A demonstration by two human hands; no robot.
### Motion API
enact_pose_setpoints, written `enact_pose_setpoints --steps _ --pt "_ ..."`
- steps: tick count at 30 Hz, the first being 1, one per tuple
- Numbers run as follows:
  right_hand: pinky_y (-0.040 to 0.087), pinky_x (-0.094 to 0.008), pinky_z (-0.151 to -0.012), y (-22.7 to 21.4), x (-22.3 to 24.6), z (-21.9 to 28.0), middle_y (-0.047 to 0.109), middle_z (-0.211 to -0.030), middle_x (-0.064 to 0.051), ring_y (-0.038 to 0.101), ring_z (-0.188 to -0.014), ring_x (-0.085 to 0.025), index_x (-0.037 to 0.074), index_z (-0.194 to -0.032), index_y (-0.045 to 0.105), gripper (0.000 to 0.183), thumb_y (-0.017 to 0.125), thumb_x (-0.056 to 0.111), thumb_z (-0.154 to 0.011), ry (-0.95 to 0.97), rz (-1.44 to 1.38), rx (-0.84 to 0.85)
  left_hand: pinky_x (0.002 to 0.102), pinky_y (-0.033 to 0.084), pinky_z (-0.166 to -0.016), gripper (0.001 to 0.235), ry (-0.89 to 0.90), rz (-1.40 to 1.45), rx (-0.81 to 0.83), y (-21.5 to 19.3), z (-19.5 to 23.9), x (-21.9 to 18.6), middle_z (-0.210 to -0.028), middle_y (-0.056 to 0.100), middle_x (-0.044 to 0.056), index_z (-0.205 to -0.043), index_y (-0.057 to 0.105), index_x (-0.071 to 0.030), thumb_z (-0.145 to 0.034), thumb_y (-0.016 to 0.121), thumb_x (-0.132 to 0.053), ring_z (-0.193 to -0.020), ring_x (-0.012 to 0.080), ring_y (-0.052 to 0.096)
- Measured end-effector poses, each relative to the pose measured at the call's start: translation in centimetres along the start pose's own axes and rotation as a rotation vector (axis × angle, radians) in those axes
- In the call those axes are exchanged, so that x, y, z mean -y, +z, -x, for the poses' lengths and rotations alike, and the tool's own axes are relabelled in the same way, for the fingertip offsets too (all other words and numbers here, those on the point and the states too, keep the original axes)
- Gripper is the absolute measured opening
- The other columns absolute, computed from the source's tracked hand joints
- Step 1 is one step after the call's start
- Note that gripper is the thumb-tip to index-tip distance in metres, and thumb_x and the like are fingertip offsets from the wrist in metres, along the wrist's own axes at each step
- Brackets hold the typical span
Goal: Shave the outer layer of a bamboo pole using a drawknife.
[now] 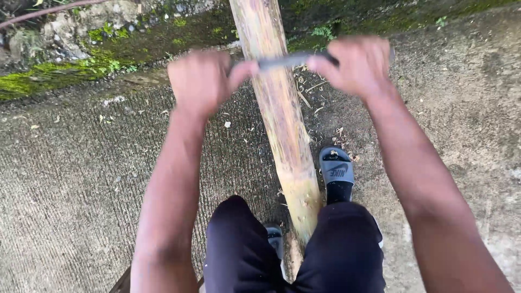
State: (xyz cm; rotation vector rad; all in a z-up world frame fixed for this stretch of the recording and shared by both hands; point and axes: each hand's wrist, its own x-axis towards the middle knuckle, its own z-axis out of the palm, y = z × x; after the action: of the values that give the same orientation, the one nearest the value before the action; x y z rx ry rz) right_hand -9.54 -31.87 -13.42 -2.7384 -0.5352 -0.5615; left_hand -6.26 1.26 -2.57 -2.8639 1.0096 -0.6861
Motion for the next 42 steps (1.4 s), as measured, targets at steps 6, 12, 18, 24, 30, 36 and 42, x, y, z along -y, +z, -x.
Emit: enact_pose_setpoints --steps 6,12,18,24,30,36,42 --pt "0.039 -0.038 -0.048 0.3 0.5 -1.3 0.051 -0.06 0.003 0.05 -0.048 -0.016 0.02 -0.071 0.062 0.071 0.045 0.078 -0.109 0.036 -0.097 -0.08 0.03 0.029 -0.037 0.071 -0.01 -0.074 0.066 -1.0 -2.5 1.2 -0.05 0.046 -0.01 -0.059 0.058 -0.024 -0.093 0.053 -0.086 -0.04 0.0094 0.038" --pt "0.034 -0.036 -0.044 1.8 0.7 1.1 0.045 -0.057 0.005 0.042 -0.046 -0.013 0.019 -0.063 0.053 0.076 0.04 0.078 -0.109 0.057 -0.12 -0.124 0.028 0.029 -0.036 0.073 0.043 -0.127 0.053 -0.5 -0.6 0.0 -0.051 0.044 -0.011 -0.059 0.058 -0.027 -0.097 0.046 -0.088 -0.04 0.007 0.036" --pt "0.025 -0.034 -0.038 -1.7 4.4 8.3 0.038 -0.053 0.007 0.033 -0.041 -0.011 0.021 -0.061 0.045 0.075 0.033 0.08 -0.105 0.064 -0.159 -0.017 0.03 0.023 -0.032 0.075 -0.029 0.043 0.217 -2.3 5.6 -5.3 -0.046 0.036 -0.011 -0.054 0.053 -0.026 -0.097 0.035 -0.085 -0.036 0.0073 0.028" --pt "0.029 -0.033 -0.043 0.4 2.7 7.2 0.041 -0.055 0.007 0.035 -0.044 -0.009 0.022 -0.062 0.048 0.073 0.039 0.079 -0.108 0.039 -0.053 -0.09 0.029 0.025 -0.034 0.077 -0.002 0.004 0.176 -0.7 3.1 -3.5 -0.048 0.039 -0.01 -0.055 0.052 -0.025 -0.096 0.036 -0.087 -0.037 0.0074 0.032" --pt "0.031 -0.037 -0.044 0.8 2.6 7.4 0.044 -0.055 0.005 0.038 -0.044 -0.012 0.019 -0.062 0.049 0.072 0.046 0.076 -0.107 0.1 -0.117 -0.047 0.029 0.026 -0.031 0.077 -0.044 -0.033 0.262 -1.9 2.7 -4.2 -0.046 0.04 -0.009 -0.056 0.055 -0.024 -0.094 0.035 -0.088 -0.036 0.0084 0.033" --pt "0.032 -0.037 -0.046 -0.7 3.9 8.1 0.043 -0.053 0.002 0.039 -0.047 -0.014 0.015 -0.06 0.048 0.076 0.051 0.076 -0.106 0.111 -0.163 -0.085 0.031 0.031 -0.037 0.077 0.012 0.031 0.189 -2.2 3.8 -5.1 -0.053 0.044 -0.007 -0.059 0.056 -0.023 -0.097 0.035 -0.086 -0.042 0.0101 0.04" --pt "0.029 -0.033 -0.041 0.9 1.3 4.9 0.043 -0.058 0.007 0.037 -0.045 -0.01 0.019 -0.062 0.048 0.075 0.047 0.075 -0.111 0.116 -0.125 -0.031 0.03 0.03 -0.034 0.079 0.088 -0.054 0.105 0.0 0.7 -1.6 -0.049 0.044 -0.008 -0.058 0.055 -0.025 -0.099 0.035 -0.09 -0.038 0.0085 0.04"
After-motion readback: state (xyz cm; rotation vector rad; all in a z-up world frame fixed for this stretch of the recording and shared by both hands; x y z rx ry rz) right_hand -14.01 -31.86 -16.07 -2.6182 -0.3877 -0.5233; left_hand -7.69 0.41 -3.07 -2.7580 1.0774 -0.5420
